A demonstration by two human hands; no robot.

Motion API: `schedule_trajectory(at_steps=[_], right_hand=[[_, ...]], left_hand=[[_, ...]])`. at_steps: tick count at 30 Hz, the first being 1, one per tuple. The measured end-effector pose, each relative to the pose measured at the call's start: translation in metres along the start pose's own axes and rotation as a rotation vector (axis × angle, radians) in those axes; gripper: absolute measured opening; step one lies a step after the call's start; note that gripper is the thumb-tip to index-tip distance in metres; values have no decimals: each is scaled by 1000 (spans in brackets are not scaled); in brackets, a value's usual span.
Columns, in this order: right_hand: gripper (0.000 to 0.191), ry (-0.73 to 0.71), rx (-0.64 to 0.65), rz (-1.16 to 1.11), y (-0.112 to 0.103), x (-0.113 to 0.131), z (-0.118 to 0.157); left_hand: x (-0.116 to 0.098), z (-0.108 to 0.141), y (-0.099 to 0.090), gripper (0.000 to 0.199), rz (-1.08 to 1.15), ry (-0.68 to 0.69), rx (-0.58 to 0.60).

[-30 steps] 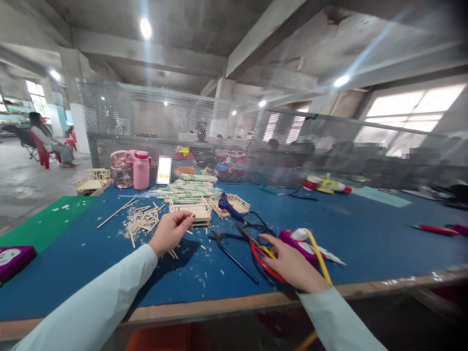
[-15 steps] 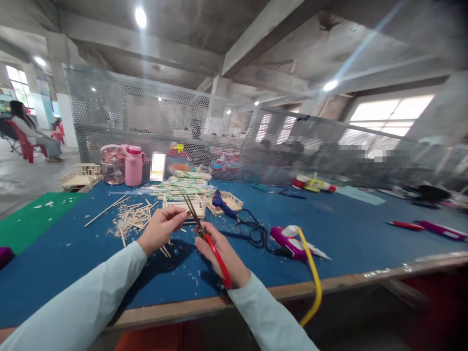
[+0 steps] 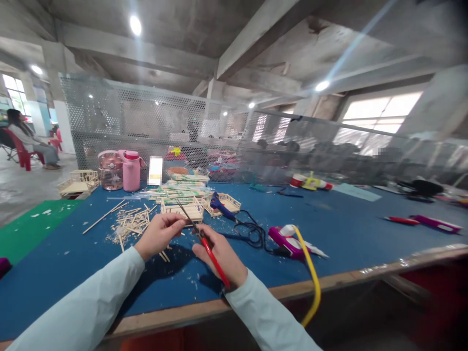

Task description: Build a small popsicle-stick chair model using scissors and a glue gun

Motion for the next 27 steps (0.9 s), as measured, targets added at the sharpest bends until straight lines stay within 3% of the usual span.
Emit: schedule_trajectory(at_steps=[10, 16, 27], right_hand=[[46, -87, -14, 42, -2, 1, 4], [49, -108, -63, 161, -4, -2, 5], [49, -285, -121, 311, -5, 11, 8]], left_hand=[[-9, 3, -2, 42, -58, 41, -24], [-15, 5, -4, 34, -189, 152, -33], [-7, 4, -11, 22, -170, 187, -104]])
Point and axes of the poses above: each hand's wrist, its own z-axis away from the middle knuckle, its own y-axis out of the palm, x = y × z, the point moved 9 cm from there along -z, towards the middle knuckle, and after that the axes turned 14 degrees about -z, right-handed, at the moved point
